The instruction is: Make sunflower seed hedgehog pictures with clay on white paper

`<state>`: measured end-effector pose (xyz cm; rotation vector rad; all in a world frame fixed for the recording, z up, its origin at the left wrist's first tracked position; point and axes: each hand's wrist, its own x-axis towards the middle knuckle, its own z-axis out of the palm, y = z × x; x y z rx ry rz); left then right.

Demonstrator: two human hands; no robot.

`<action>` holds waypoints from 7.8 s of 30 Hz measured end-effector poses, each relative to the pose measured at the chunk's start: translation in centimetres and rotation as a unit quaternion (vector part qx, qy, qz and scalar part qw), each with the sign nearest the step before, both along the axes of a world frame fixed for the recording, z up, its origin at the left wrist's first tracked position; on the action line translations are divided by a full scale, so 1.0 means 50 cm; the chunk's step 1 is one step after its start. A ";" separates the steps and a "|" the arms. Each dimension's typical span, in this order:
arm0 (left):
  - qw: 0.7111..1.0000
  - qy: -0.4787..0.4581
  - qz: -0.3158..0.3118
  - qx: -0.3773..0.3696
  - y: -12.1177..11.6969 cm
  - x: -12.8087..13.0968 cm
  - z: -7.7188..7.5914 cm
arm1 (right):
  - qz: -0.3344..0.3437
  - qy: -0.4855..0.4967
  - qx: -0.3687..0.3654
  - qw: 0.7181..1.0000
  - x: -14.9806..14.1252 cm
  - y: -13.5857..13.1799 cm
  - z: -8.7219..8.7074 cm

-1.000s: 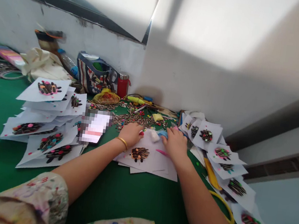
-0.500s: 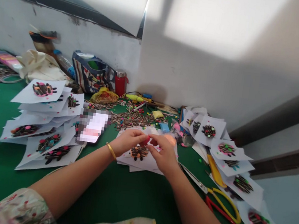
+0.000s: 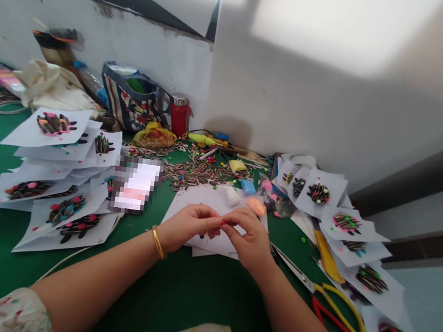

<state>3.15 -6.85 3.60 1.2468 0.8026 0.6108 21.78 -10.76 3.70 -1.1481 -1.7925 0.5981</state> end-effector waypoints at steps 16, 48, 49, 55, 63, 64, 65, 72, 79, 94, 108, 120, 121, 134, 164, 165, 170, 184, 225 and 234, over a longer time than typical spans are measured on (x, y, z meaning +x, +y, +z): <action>0.998 -0.062 -0.007 -0.025 -0.014 0.002 0.002 | 0.030 -0.034 0.011 0.999 -0.001 -0.027 0.017; 0.998 0.022 -0.032 0.058 -0.017 0.000 0.013 | 0.003 -0.046 0.053 0.998 0.000 -0.024 0.006; 0.998 0.022 -0.033 0.055 -0.017 0.000 0.013 | 0.006 -0.049 0.055 0.997 0.000 -0.024 0.005; 0.994 0.060 -0.033 0.089 -0.015 0.004 0.014 | 0.005 -0.050 0.068 0.996 -0.006 -0.024 0.000; 0.938 0.161 0.011 0.308 -0.033 0.002 0.019 | -0.028 -0.140 0.126 0.982 -0.016 -0.032 0.008; 0.935 0.157 0.014 0.317 -0.034 0.001 0.018 | -0.023 -0.125 0.113 0.985 -0.016 -0.032 0.007; 0.942 0.143 0.014 0.302 -0.033 0.000 0.017 | -0.015 -0.095 0.088 0.991 -0.015 -0.030 0.007; 0.988 -0.133 0.079 0.009 -0.021 0.004 0.001 | -0.001 0.145 -0.066 0.987 -0.005 -0.024 0.006; 0.908 -0.331 0.119 -0.228 -0.047 0.028 0.017 | 0.035 0.013 0.032 0.999 -0.066 -0.050 -0.006; 0.837 -0.421 0.143 -0.318 -0.022 0.002 0.032 | 0.025 -0.229 0.161 0.960 -0.076 -0.061 -0.006; 0.838 -0.411 0.140 -0.332 -0.023 0.004 0.032 | 0.030 -0.226 0.152 0.962 -0.074 -0.058 -0.007; 0.837 -0.418 0.143 -0.322 -0.022 0.005 0.031 | 0.039 -0.219 0.159 0.962 -0.072 -0.056 -0.006; 0.840 -0.413 0.140 -0.324 -0.022 0.005 0.031 | 0.042 -0.220 0.160 0.961 -0.072 -0.056 -0.006; 0.832 -0.424 0.136 -0.330 -0.018 0.000 0.026 | 0.038 -0.190 0.148 0.970 -0.068 -0.054 -0.011; 0.854 -0.413 0.201 -0.244 0.009 -0.012 0.027 | -0.145 -0.032 0.027 0.989 0.029 0.022 -0.036; 0.856 -0.407 0.210 -0.240 0.013 -0.013 0.027 | -0.138 -0.037 0.017 0.990 0.036 0.029 -0.042; 0.864 -0.389 0.226 -0.225 0.023 -0.016 0.017 | -0.073 -0.086 -0.061 0.992 0.032 0.043 -0.067; 0.878 -0.319 0.293 -0.202 0.032 -0.012 0.008 | -0.071 -0.202 -0.084 0.973 0.011 0.046 -0.076; 0.884 -0.241 0.361 -0.173 0.044 -0.003 -0.014 | -0.070 -0.219 -0.081 0.970 -0.003 0.050 -0.080; 0.899 -0.217 0.339 -0.174 0.036 -0.004 -0.004 | -0.064 -0.186 -0.044 0.979 0.011 0.045 -0.069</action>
